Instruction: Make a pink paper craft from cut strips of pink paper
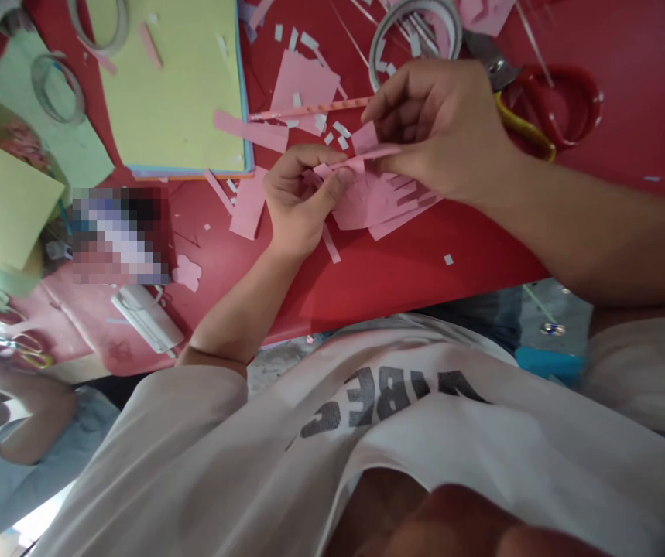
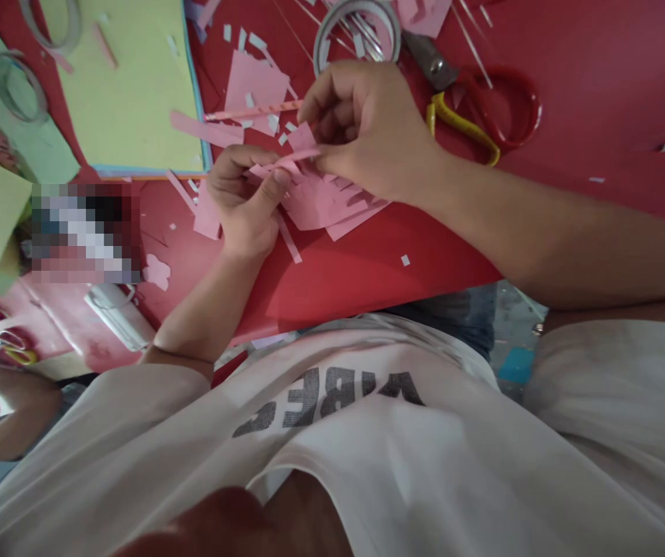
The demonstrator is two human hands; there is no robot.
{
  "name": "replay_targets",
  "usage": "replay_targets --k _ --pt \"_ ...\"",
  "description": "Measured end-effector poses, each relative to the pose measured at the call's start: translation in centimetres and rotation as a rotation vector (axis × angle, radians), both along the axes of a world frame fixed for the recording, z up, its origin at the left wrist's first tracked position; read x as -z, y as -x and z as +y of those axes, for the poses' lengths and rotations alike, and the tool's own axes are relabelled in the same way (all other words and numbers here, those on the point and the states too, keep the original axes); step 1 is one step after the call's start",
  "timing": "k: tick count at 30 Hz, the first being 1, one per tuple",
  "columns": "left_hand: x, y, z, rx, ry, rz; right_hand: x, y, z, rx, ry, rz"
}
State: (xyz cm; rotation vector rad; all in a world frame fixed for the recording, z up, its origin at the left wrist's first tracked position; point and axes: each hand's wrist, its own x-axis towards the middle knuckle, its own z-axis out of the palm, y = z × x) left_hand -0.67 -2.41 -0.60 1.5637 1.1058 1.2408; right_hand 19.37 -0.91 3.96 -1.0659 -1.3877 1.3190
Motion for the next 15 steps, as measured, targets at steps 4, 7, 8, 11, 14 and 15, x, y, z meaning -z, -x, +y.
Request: replay_targets --k 4,7,8,11,14,15 --pt "-0.28 -0.1 -0.13 -0.01 0.019 0.008 -0.32 0.06 -0.14 0.021 -0.013 -0.001" --pt "-0.17 -0.09 -0.04 -0.041 0.02 -0.013 -0.78 0.17 -0.35 0.044 -0.038 -0.009" --pt "-0.09 -0.07 0.03 -0.055 0.023 -0.016 -0.89 0.18 -0.39 0.044 -0.051 -0.016" --pt "0.13 0.01 0.21 -0.088 0.044 -0.006 -0.87 0.16 -0.4 0.028 -0.099 -0.045" --pt "0.14 0.02 0.22 -0.098 0.056 0.006 -0.53 0.12 -0.28 -0.01 -0.162 -0.005" --pt "0.12 0.0 0.19 -0.096 0.053 0.007 -0.44 0.12 -0.25 -0.026 -0.178 0.029"
